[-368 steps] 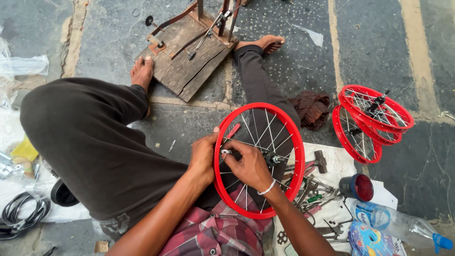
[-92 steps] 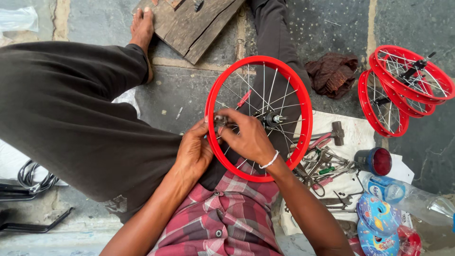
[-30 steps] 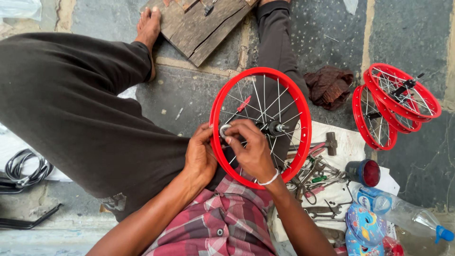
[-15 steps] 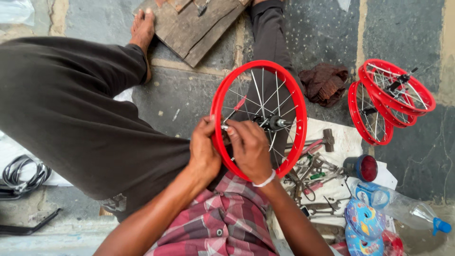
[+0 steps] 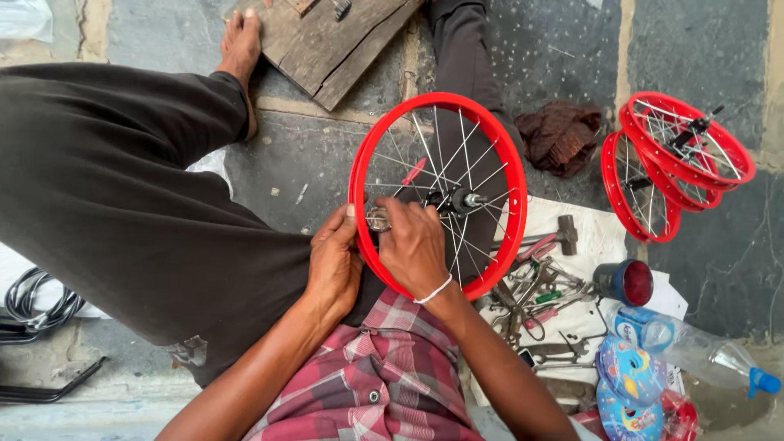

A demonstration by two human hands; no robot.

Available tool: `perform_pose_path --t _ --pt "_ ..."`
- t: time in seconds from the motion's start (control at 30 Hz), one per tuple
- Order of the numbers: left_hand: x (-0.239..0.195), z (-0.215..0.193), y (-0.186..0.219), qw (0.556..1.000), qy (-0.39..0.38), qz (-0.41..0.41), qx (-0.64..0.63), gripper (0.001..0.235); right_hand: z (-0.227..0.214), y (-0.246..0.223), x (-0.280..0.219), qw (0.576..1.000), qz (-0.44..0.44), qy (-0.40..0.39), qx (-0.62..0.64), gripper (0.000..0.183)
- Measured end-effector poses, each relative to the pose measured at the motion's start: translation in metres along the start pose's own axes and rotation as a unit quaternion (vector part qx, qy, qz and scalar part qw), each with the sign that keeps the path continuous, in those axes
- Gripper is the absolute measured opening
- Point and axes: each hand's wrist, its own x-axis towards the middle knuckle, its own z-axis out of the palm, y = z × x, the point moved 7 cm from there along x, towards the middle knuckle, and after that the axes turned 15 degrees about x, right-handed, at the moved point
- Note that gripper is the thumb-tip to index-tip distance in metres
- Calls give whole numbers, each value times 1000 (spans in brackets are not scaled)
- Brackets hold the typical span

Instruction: The person sits on the floor and assembles a red bicycle wheel. They use a spoke wrench to tighten the nipples on the spokes, rotating the wheel to access different sections. The person also briefly handles a red metal rim component before focusing on the wheel assembly.

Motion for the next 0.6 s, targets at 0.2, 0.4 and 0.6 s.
perform_pose_path --t 0.2,0.4,0.6 --pt "3 -10 -5 999 25 -10 -29 30 -27 -19 -6 958 -119 -5 260 33" --pt "4 -7 -10 999 14 -27 -35 32 -7 -10 1 996 45 -14 80 39" --pt "-3 -11 -7 999 29 -28 -29 33 -26 -19 -4 957 -145 -11 253 31"
